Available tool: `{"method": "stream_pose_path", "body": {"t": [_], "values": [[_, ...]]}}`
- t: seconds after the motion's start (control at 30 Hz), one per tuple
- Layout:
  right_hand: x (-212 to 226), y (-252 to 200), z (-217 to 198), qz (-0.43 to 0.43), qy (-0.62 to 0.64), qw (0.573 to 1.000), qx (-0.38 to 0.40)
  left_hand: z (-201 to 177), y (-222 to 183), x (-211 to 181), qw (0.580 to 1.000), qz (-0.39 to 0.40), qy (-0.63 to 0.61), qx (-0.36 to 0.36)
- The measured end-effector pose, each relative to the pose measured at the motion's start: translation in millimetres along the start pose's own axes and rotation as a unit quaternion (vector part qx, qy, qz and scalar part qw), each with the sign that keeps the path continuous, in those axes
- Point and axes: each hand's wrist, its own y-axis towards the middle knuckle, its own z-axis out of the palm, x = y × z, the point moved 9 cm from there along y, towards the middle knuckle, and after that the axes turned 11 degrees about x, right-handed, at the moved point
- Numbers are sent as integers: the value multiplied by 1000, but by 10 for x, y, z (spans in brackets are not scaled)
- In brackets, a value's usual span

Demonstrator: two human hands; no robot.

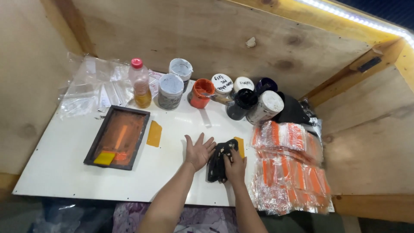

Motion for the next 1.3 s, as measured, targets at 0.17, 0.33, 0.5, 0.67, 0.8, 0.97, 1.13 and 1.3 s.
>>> {"method": "stream_pose_path", "body": {"t": [0.17,0.33,0.5,0.67,0.8,0.97,1.13,1.3], "values": [[854,-265,209,-61,1,997,-37,-96,-162,46,995,13,78,-52],[1313,-124,475,-83,-10,996,-26,-514,-187,-230,989,32,118,-80],[1469,157,422,-97,-24,995,-18,-813,-168,-306,976,100,140,-137],[1550,389,345,-116,-37,993,-12,-665,-77,19,985,28,145,-89],[1520,490,338,-124,-43,991,-12,-533,-210,-78,964,39,235,-118],[1452,652,241,-277,-185,936,-113,-311,-604,-303,832,51,520,-188],[1360,939,201,-118,-222,954,166,-310,-443,-689,696,81,680,-214],[978,581,115,-106,-140,956,234,228,-390,-472,533,35,834,-137]]}}
